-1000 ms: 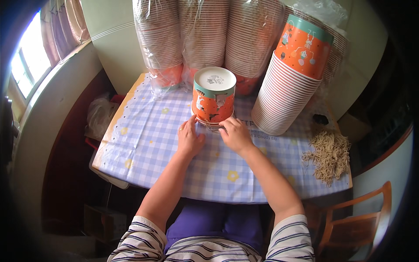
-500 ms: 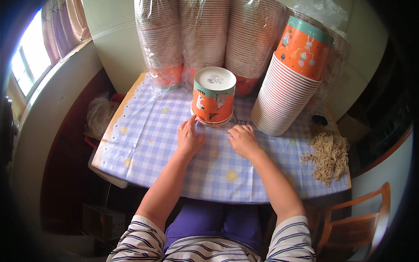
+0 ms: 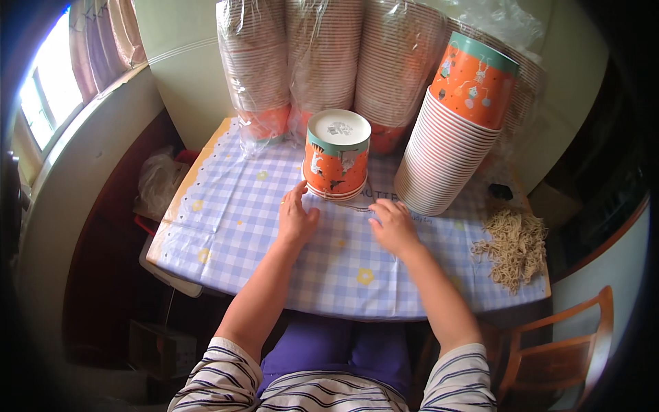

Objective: Attaching elastic bands to the rims of paper buckets.

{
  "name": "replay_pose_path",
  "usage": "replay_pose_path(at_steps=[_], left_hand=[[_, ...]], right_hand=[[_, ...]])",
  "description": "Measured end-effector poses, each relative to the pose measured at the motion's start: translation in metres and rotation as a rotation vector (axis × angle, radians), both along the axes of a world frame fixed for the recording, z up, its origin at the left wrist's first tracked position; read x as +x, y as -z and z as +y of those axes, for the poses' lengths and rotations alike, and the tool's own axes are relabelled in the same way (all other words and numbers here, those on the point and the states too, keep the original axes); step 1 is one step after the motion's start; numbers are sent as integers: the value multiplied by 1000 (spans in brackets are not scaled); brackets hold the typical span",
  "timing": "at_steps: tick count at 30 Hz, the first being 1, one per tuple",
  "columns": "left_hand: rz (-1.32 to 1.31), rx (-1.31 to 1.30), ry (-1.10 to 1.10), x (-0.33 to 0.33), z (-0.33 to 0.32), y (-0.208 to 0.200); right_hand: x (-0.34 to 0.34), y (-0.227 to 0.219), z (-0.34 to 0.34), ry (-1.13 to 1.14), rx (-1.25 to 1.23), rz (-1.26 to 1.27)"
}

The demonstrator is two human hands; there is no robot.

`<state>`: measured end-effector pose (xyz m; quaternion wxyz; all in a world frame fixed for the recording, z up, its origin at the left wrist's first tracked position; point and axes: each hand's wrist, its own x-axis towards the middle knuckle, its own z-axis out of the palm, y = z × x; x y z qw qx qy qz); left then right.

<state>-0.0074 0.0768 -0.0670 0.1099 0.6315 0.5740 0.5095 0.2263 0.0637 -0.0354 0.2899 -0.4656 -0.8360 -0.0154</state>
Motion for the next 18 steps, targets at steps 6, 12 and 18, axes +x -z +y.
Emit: replay_pose_path(at_steps=[6, 12, 18], left_hand=[[-174, 125, -50, -8, 2, -4], [-62, 272, 78, -4, -5, -7], [315, 112, 559, 23, -16, -3]], right_hand=[[35, -105, -10, 54, 265, 102], [68, -233, -23, 233, 544, 162], [94, -299, 4, 437, 664, 36]])
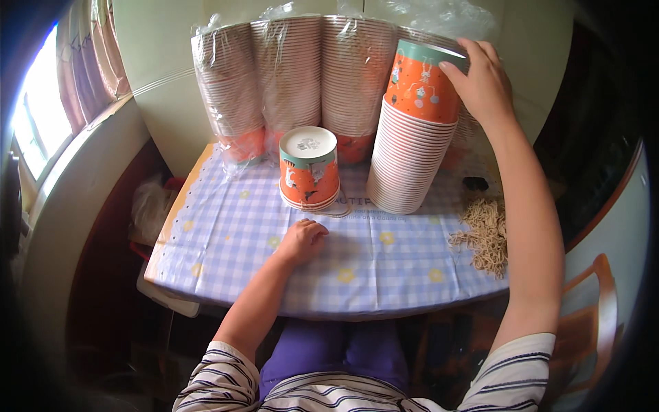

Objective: Attaching elastic bands to the rims of paper buckets.

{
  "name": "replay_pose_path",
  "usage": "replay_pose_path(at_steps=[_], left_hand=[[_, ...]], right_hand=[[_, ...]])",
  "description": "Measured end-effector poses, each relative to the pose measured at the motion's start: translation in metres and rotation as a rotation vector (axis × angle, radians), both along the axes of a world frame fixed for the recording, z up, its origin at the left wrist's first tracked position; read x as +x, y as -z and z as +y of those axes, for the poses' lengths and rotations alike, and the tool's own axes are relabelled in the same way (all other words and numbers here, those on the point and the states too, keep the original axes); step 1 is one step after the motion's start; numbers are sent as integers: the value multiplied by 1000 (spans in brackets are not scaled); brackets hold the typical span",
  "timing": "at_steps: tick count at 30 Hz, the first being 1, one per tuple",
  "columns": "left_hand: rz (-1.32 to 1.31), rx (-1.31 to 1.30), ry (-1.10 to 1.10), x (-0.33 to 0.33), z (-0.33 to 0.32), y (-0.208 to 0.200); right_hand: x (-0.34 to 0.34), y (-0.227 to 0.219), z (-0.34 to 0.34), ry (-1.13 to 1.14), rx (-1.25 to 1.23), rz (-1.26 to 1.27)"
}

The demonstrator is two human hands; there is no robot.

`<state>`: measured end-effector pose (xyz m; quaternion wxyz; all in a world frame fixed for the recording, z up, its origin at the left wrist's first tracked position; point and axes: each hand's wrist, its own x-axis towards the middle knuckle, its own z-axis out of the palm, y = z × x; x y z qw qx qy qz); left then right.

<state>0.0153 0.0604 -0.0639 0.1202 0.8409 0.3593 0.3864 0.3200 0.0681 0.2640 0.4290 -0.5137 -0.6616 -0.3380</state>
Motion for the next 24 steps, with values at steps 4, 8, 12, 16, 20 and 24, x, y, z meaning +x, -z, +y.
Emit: replay_pose_path(at_steps=[4, 8, 12, 16, 20, 24], left_hand=[[-159, -52, -118, 1, -2, -6], [-212, -116, -134, -4, -1, -6], [-181, -106, -147, -9, 0, -3], [-193, -151, -184, -9, 1, -4], [-175, -129, -166, -8, 1, -5], [-174, -154, -169, -9, 1, -4]], right_hand=[[17, -6, 25, 34, -91, -58], [13, -5, 38, -18, -112, -65], [7, -6, 46, -74, -158, -39], [7, -15, 49, -16, -227, -5], [15, -24, 51, -9, -266, -38], [14, -29, 51, -36, -278, 27]])
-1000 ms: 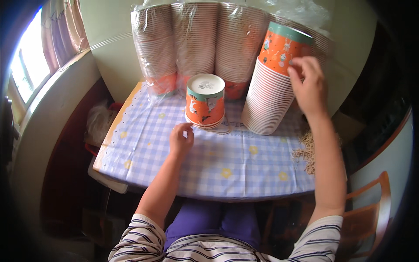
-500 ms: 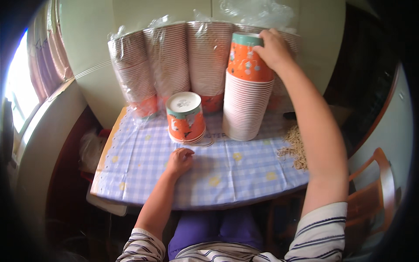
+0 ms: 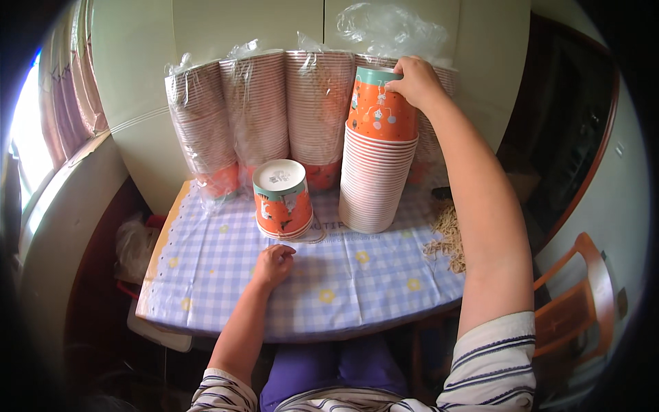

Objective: Attaching elastic bands to the rims of paper buckets.

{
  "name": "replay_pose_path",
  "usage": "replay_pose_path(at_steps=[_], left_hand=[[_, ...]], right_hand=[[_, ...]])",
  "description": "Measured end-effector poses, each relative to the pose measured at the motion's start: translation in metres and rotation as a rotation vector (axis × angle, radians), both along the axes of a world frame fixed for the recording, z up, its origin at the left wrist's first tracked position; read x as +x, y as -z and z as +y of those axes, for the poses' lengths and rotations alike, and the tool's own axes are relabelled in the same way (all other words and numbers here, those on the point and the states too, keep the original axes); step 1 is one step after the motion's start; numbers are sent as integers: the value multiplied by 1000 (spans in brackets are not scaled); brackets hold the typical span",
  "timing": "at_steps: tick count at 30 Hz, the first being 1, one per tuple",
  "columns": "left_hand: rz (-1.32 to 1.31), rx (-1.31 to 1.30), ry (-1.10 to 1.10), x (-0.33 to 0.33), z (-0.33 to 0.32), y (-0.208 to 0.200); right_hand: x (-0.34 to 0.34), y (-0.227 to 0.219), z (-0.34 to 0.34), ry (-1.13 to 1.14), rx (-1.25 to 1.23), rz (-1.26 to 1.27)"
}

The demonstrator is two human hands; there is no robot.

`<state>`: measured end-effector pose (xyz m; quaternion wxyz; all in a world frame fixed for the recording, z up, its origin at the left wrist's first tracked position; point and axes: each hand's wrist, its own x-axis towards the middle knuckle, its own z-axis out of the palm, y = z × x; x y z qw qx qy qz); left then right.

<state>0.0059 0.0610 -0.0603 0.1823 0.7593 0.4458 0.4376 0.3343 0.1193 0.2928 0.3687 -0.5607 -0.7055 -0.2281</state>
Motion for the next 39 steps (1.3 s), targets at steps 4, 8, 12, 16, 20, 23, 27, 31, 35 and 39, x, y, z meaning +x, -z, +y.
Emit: replay_pose_path(at_steps=[4, 8, 12, 16, 20, 23, 27, 31, 35, 39], left_hand=[[-5, 17, 1, 0, 1, 3], [-12, 24, -19, 0, -2, -1], [-23, 14, 11, -1, -4, -7], [-28, 46, 33, 2, 2, -1], [-16, 38, -1, -3, -9, -8], [4, 4, 24, -1, -9, -9], [28, 29, 128, 10, -11, -7], [2, -59, 237, 23, -21, -16], [-413, -338, 334, 49, -37, -20], [-611, -475, 323, 73, -44, -33]], right_hand=[[1, -13, 1, 17, 51, -40], [13, -42, -4, -37, 184, -15], [25, -68, -33, -52, 274, 1], [40, -83, -81, -7, 531, 48], [67, -55, -128, -190, 632, 331], [95, 3, -169, -333, 459, 535], [85, 147, -203, -584, 63, 1045], [44, 283, -203, -548, -134, 1551], [1, 344, -202, -607, -301, 1833], [-21, 358, -201, -595, -484, 1747]])
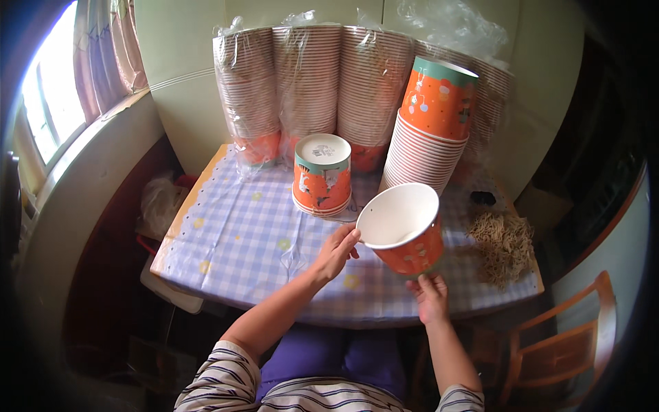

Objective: Attaching elastic bands to the rims of paper buckets.

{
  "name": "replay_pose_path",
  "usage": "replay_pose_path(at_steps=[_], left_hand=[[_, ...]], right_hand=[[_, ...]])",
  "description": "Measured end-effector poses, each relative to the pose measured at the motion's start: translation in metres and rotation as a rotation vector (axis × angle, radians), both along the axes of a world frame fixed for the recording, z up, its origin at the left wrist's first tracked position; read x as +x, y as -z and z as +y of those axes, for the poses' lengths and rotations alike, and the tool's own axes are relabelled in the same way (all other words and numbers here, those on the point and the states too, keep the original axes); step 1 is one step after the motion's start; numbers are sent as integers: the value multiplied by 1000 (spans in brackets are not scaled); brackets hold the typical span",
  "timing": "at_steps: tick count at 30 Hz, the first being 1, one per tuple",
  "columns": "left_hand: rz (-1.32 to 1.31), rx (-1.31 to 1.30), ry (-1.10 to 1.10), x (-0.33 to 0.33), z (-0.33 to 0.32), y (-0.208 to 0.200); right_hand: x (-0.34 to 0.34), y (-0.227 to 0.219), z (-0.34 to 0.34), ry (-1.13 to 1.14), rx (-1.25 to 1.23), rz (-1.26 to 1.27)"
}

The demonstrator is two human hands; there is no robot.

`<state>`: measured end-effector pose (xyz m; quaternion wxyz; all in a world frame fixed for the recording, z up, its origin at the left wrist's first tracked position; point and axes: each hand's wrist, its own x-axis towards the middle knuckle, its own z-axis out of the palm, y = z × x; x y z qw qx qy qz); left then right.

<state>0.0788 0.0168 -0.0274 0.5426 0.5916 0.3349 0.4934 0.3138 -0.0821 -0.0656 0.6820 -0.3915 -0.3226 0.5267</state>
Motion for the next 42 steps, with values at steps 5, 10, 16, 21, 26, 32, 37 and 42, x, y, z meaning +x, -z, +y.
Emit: replay_pose_path(at_steps=[5, 10, 16, 21, 26, 32, 37, 42], left_hand=[[-186, -171, -89, 16, 15, -7], [-239, -151, -105, 14, 28, -8], [-249, -159, -89, 9, 31, -3], [-125, -48, -121, -8, 38, 8], [-24, 88, -343, -65, 62, 17], [-267, -45, -639, -114, 97, 28], [-324, -248, -604, -113, 111, 30], [-291, -177, -451, -113, 118, 44]], right_hand=[[1, -12, -4, -293, -196, -385], [17, -48, -2, -721, -409, -685], [46, -70, 7, -994, -626, -973], [63, -66, 8, -857, -515, -933], [33, -79, -5, -924, -442, -960], [-54, -80, 1, -838, -138, -623], [-136, -53, 80, -393, -31, -294], [-159, -10, 177, -17, 38, -327]])
